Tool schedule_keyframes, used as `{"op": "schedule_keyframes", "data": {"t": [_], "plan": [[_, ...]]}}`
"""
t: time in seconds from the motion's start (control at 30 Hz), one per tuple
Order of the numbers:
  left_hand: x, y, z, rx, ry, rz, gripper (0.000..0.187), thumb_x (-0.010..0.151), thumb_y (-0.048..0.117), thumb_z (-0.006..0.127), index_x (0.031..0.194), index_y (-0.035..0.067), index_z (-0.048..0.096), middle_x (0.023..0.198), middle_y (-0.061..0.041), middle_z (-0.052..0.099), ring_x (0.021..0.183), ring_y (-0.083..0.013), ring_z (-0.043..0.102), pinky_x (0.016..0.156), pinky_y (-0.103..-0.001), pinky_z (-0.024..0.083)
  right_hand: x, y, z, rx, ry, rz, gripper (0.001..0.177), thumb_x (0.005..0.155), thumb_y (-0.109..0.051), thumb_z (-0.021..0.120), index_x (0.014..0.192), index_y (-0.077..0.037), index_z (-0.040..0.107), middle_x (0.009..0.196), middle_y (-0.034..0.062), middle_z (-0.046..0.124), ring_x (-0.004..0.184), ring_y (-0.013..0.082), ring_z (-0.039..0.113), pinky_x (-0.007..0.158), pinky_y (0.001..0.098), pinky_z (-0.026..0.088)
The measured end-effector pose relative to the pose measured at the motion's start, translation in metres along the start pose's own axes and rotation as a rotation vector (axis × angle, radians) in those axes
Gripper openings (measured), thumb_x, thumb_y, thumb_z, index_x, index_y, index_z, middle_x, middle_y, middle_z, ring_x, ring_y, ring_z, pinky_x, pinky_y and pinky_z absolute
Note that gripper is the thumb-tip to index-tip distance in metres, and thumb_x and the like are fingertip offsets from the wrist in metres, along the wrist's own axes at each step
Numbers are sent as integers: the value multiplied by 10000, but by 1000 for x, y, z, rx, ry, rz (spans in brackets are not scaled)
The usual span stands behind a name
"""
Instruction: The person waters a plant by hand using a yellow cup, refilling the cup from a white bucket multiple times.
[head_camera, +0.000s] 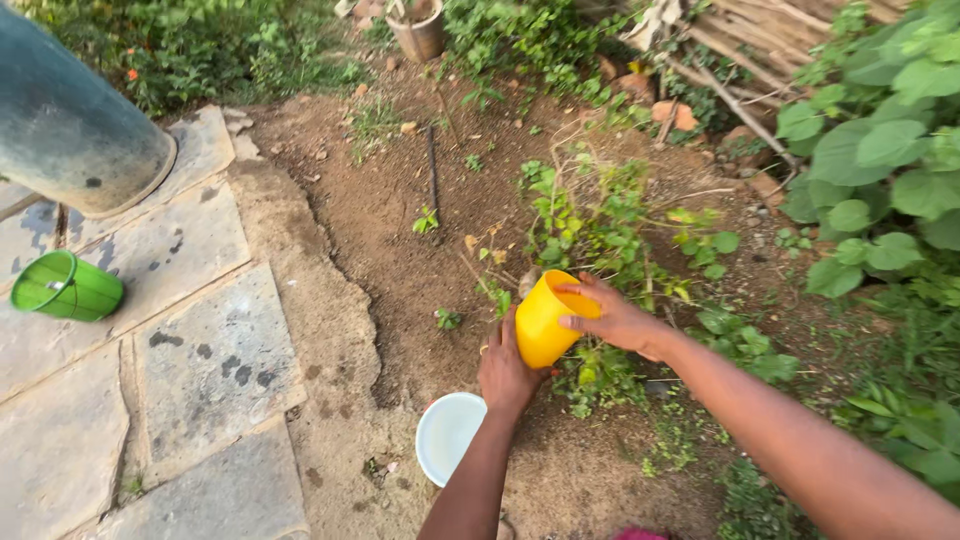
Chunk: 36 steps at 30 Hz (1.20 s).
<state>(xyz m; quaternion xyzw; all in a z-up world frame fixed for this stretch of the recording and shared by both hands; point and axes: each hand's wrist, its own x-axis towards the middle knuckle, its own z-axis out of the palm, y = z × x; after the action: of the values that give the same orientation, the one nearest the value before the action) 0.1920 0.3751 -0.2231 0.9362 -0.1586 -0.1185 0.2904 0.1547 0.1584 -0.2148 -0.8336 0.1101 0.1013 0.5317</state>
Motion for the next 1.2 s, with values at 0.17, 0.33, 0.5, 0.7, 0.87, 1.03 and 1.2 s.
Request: {"op": "schedule_keyframes", "data": {"t": [0.17, 0.33, 0.5, 0.7, 0.87, 1.03, 1.2], "plan": [[24, -103, 19, -36, -10, -96, 1243, 582, 228, 976, 1594, 254, 256, 1514, -110, 472, 1299, -355, 561, 1036, -467, 516, 67, 60, 103, -134, 21, -85, 624, 790, -349, 837, 1328, -100, 642, 1646, 106, 263, 1460, 306, 380, 1157, 436, 397], [47, -197, 65, -1, 105, -52, 1138, 609, 181, 969, 1547, 227, 325, 1524, -169, 412, 1463, -379, 337, 1135, -499, 374, 114, 120, 190, -312, 25, 19, 455, 832, -343, 806, 1207, -96, 736, 1557, 108, 427, 1378, 305, 521, 1143, 439, 455], [47, -304, 139, -26, 30, -261, 987, 707, 195, 917, 1529, 223, 372, 1536, -150, 414, 1471, -366, 322, 1150, -518, 346, 149, 205, 274, -327, 131, 53, 441, 798, -305, 848, 1153, -59, 756, 1513, 181, 417, 1372, 364, 463, 1098, 477, 446], [41, -431, 231, 37, -59, -502, 935, 746, 250, 901, 1523, 193, 385, 1571, -160, 376, 1501, -351, 284, 1193, -528, 304, 165, 294, 356, -192, 26, 264, 397, 815, -297, 781, 1161, -108, 735, 1589, 159, 322, 1456, 332, 397, 1061, 427, 565], [52, -515, 292, 131, -201, -717, 971, 795, 347, 867, 1571, 224, 298, 1620, -128, 326, 1544, -323, 229, 1254, -587, 198, 169, 345, 406, -321, -45, 189, 371, 832, -278, 805, 1182, -156, 789, 1561, 164, 322, 1454, 347, 372, 1179, 486, 382], [61, -588, 360, 158, -140, -768, 1093, 807, 403, 864, 1604, 212, 141, 1623, -216, 238, 1531, -432, 157, 1215, -598, 190, 175, 395, 445, -212, -15, 54, 308, 802, -226, 814, 1095, -128, 810, 1535, 171, 360, 1445, 342, 405, 1175, 465, 397], [69, -609, 398, 113, -115, -916, 1082, 822, 313, 843, 1619, 234, 116, 1637, -160, 273, 1535, -439, 181, 1176, -648, 255, 179, 437, 464, -119, -30, -12, 193, 816, -167, 807, 988, -78, 807, 1570, 189, 331, 1451, 359, 407, 1140, 432, 433]]}}
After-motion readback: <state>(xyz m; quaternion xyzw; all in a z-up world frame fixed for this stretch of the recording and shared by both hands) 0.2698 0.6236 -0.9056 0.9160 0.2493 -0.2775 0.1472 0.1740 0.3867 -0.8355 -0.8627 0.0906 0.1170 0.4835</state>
